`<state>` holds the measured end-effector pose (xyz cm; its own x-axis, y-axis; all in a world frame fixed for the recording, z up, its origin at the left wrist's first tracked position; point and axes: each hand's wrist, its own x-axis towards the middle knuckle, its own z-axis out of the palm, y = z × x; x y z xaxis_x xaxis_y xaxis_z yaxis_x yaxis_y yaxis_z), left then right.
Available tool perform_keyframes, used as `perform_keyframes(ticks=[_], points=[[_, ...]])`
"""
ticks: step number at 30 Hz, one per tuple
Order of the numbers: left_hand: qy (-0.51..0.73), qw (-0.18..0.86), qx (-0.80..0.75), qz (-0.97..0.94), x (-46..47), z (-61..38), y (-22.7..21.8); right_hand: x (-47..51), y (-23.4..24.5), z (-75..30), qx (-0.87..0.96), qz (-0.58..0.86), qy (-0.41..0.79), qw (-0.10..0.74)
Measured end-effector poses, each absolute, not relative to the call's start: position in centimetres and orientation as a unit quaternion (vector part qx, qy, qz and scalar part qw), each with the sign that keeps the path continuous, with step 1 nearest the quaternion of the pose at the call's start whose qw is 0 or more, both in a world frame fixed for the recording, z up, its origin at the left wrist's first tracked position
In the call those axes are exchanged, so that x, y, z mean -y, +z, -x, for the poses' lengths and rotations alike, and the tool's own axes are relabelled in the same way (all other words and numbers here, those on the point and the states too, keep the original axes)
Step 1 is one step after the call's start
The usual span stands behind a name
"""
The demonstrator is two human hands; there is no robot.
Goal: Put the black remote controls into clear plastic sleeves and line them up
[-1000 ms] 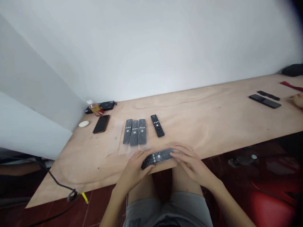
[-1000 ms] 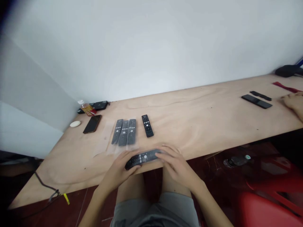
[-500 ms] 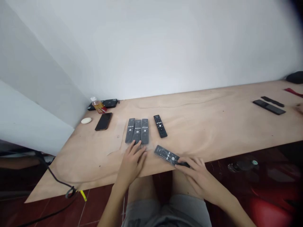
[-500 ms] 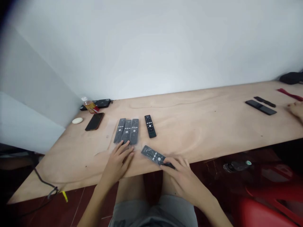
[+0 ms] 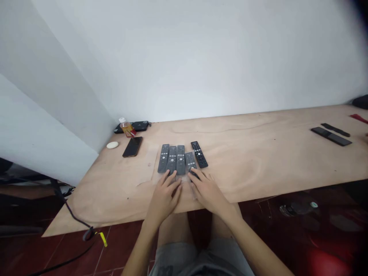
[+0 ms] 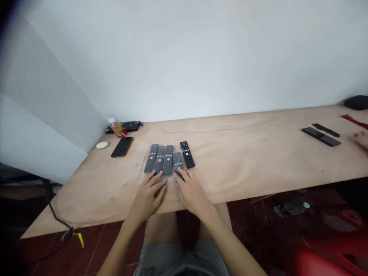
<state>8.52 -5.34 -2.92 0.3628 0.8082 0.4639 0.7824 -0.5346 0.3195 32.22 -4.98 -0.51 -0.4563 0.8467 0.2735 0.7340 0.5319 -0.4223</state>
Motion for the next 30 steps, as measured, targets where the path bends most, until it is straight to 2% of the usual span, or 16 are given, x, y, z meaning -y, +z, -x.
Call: perform_keyframes(ticks=[7,13,16,19,24,30], points=[[0.296,0.039,-0.486,-0.821,5.3,-8.5,-2.8,-0.9,-0.5,-31.0,0.808,0.516,0.117,0.257],[0.305,0.053,-0.492,-0.814,5.5,-8.6,-2.6,1.1,-1.7,-35.0,0.777,0.553,0.106,0.283],[0.303,0.057,-0.5,-0.809,5.5,-8.7,-2.6,3.8,-2.6,-39.3,0.763,0.524,0.137,0.353],[0.31,0.06,-0.517,-0.796,5.6,-8.8,-2.4,6.5,-2.6,-44.3,0.745,0.493,0.218,0.393],[0.309,0.114,-0.474,-0.817,6.2,-8.6,-1.4,8.4,-0.8,-48.4,0.76,0.415,0.368,0.338],[0.289,0.175,-0.407,-0.848,6.7,-8.3,-0.8,6.2,0.0,-43.1,0.802,0.347,0.373,0.312]])
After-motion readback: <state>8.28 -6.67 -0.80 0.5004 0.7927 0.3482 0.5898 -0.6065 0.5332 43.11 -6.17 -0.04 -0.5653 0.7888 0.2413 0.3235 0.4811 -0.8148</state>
